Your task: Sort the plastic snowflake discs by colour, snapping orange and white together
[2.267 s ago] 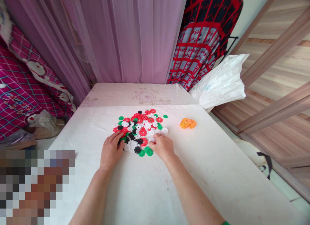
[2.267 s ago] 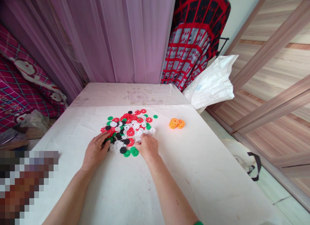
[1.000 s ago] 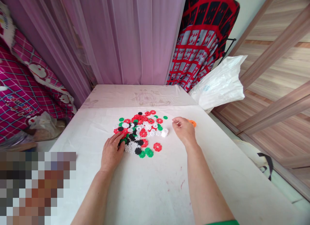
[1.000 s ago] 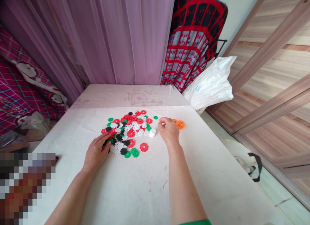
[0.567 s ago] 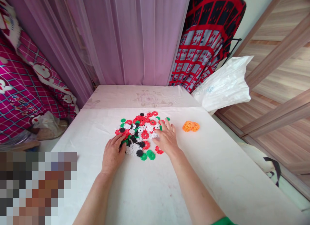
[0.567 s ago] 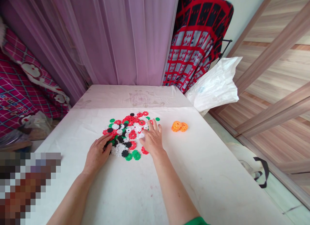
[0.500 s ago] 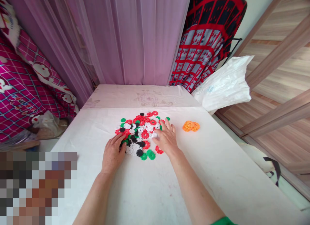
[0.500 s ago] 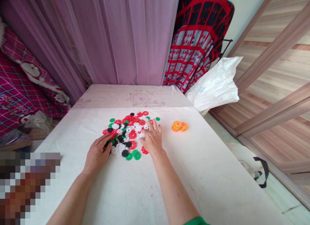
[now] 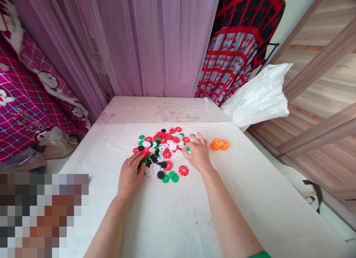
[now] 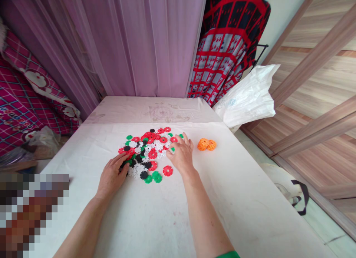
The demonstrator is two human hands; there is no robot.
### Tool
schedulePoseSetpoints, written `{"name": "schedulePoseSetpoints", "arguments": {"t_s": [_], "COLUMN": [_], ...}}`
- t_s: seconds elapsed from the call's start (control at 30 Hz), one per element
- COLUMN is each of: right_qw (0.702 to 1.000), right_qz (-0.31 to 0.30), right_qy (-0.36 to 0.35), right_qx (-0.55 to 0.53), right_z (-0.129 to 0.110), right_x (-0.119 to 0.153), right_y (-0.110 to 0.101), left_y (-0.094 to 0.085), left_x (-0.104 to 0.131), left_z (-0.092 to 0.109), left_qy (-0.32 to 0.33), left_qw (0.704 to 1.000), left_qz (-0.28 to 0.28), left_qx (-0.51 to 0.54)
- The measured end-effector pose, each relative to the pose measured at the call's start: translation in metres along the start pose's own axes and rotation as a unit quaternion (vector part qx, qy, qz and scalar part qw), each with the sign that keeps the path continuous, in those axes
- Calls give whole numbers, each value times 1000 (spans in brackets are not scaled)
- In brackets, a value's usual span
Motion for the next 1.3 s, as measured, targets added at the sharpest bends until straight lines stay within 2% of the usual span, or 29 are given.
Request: {"name": "schedulePoseSetpoints", "arguments": {"t_s": [0.13,0.27,0.43,0.57,0.73,0.8,1.1,1.3], "right_qw": [995,990,983,992,986,980,980,986], "right_qz": [45,72,7,-31,-161,-194,-190,-169], "right_qy": [54,92,173,118,19,-7,-9,7], "right_qx": [-64,-85,-64,-41,27,49,49,14], "right_z": [30,44,60,62,54,52,54,58], "right_x": [-6,-5,-3,-22,-57,-65,-66,-61], "right_y": [-17,-25,-17,-9,4,10,21,15], "left_y": [0,1,1,0,-2,-3,-1,1], "left_x": [0,0,0,-1,-1,-1,-2,-1], "left_z": [0,-1,-1,0,1,1,-2,-4], "left_qy": [3,4,7,5,-2,0,9,9], "left_qw": [1000,1000,1000,1000,1000,1000,1000,1000], "left_qz": [-1,-4,-5,-7,-9,-11,-7,-9], "left_qx": [2,0,-3,-7,-5,-3,-7,-7]}}
Point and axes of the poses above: each hand's wrist, its own x-axis away from the middle knuckle, its own y-axis out of the palm, z = x × y, the point moved 4 cm from there along -x, towards the middle knuckle, and after that the axes turned 1 degree about z, right-handed, at the moved point
